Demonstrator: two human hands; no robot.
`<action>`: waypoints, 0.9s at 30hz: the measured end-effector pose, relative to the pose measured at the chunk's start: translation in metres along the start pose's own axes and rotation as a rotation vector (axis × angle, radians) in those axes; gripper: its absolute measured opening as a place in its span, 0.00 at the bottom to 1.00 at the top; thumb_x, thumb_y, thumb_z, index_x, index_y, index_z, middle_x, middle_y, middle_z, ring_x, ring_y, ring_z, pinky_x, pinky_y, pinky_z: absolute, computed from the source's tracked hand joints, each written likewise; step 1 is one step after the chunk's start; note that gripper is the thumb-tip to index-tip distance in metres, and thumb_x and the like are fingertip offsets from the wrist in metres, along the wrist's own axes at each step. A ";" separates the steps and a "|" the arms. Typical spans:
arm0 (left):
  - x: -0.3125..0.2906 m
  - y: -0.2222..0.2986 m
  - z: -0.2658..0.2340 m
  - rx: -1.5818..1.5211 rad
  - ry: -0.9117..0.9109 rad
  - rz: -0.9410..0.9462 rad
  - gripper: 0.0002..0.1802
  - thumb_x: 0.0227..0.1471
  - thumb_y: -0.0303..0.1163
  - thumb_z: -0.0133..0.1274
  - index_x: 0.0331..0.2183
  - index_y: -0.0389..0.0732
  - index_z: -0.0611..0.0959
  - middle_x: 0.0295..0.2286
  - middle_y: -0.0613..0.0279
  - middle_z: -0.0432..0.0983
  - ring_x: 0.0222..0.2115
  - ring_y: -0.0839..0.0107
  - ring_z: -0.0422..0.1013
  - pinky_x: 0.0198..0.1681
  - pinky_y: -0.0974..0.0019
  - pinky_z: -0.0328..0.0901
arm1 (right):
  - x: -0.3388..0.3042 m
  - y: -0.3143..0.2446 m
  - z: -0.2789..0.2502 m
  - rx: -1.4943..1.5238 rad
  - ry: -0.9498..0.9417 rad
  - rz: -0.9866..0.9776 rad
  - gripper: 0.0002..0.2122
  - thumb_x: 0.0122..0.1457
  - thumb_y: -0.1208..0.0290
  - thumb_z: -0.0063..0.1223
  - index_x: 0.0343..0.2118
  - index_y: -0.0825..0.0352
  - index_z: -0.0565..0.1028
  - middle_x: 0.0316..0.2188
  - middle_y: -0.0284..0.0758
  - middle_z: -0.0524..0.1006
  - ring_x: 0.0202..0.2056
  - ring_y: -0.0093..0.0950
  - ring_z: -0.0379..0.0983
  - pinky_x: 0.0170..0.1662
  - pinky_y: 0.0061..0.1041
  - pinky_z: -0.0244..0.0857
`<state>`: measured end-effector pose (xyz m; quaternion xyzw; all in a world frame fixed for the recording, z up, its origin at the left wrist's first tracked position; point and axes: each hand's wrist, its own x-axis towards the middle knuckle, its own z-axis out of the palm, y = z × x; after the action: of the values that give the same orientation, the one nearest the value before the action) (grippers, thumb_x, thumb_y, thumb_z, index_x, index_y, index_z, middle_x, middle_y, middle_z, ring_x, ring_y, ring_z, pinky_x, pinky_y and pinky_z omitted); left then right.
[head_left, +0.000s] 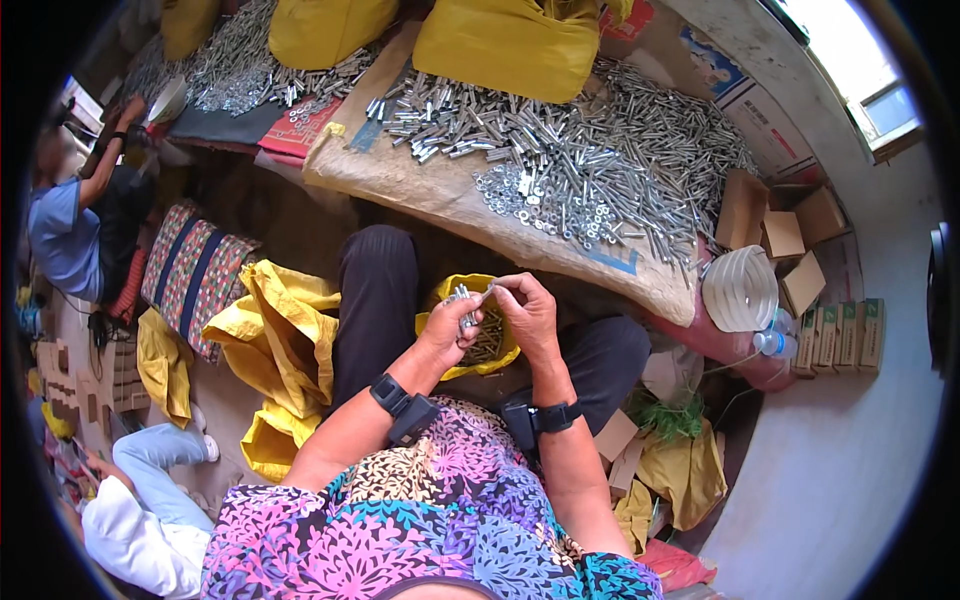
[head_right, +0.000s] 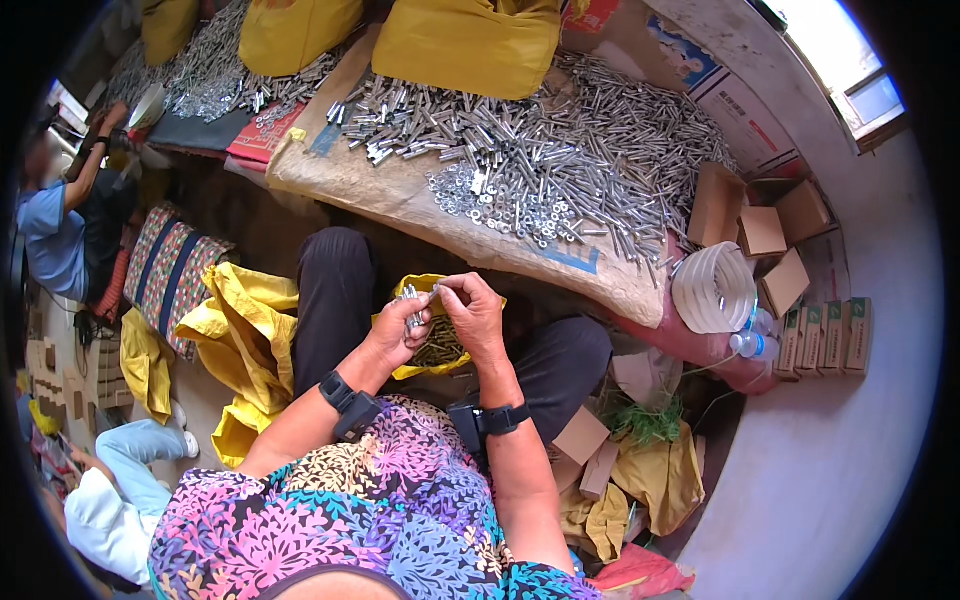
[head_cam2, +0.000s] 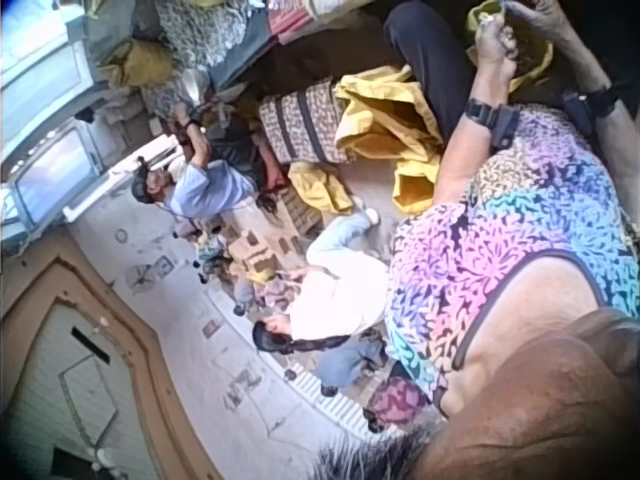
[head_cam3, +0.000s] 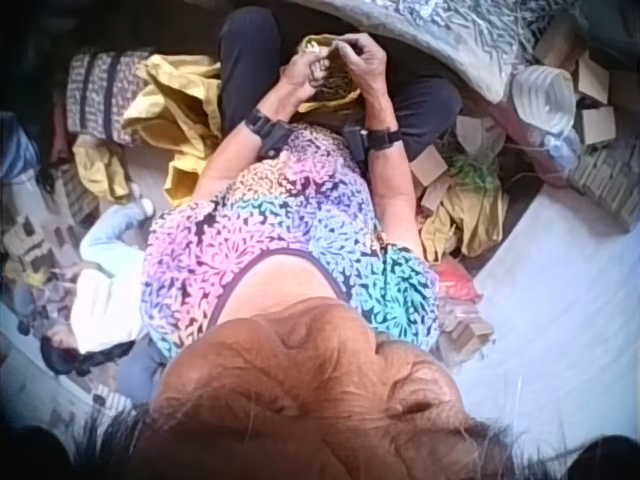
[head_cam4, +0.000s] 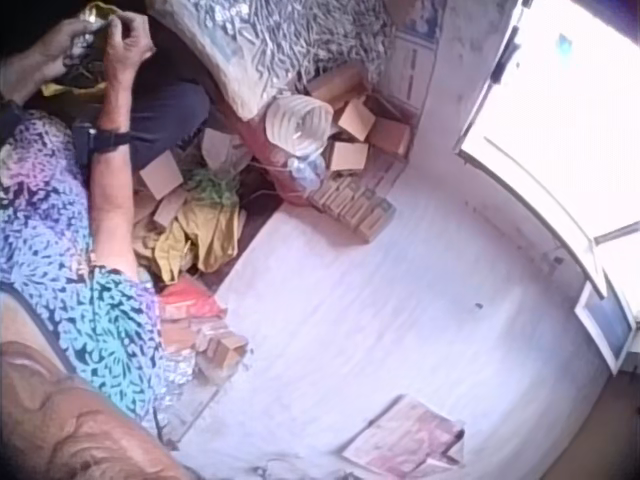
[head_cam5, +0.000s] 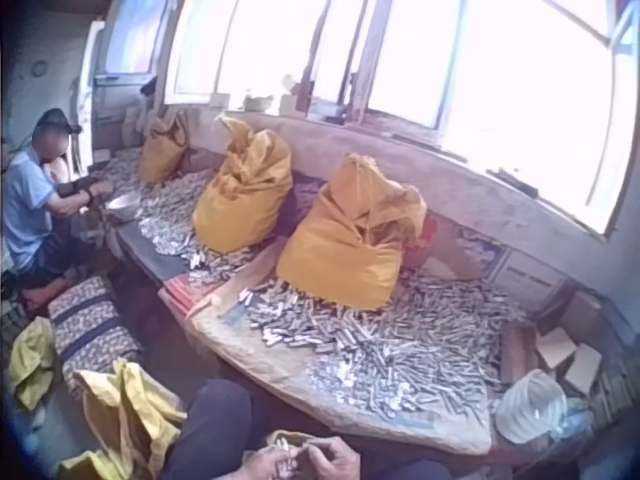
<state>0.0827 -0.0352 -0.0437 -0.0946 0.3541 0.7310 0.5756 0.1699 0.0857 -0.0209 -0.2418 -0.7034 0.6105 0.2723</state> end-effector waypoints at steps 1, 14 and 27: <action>-0.001 0.000 0.001 0.025 0.009 0.005 0.06 0.51 0.33 0.50 0.33 0.42 0.74 0.19 0.68 0.70 0.11 0.82 0.61 0.10 0.80 0.51 | -0.001 -0.002 0.000 -0.059 -0.005 -0.056 0.03 0.52 0.80 0.54 0.31 0.70 0.75 0.26 0.30 0.75 0.28 0.17 0.71 0.32 0.16 0.65; 0.004 0.004 -0.001 -0.019 -0.027 -0.038 0.06 0.52 0.32 0.51 0.31 0.43 0.72 0.20 0.68 0.69 0.12 0.83 0.61 0.11 0.81 0.52 | 0.059 -0.004 -0.070 -0.877 0.334 -0.187 0.09 0.49 0.64 0.58 0.31 0.64 0.76 0.26 0.36 0.73 0.31 0.37 0.70 0.34 0.35 0.64; 0.005 0.004 0.000 0.015 0.004 -0.029 0.06 0.52 0.32 0.51 0.30 0.43 0.72 0.20 0.67 0.70 0.12 0.83 0.61 0.12 0.81 0.52 | 0.079 0.008 -0.072 -1.044 0.318 -0.207 0.07 0.44 0.68 0.60 0.23 0.64 0.73 0.25 0.37 0.73 0.31 0.38 0.70 0.35 0.37 0.64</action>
<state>0.0773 -0.0314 -0.0444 -0.0971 0.3593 0.7198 0.5859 0.1603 0.1923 -0.0141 -0.3633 -0.8828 0.1067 0.2779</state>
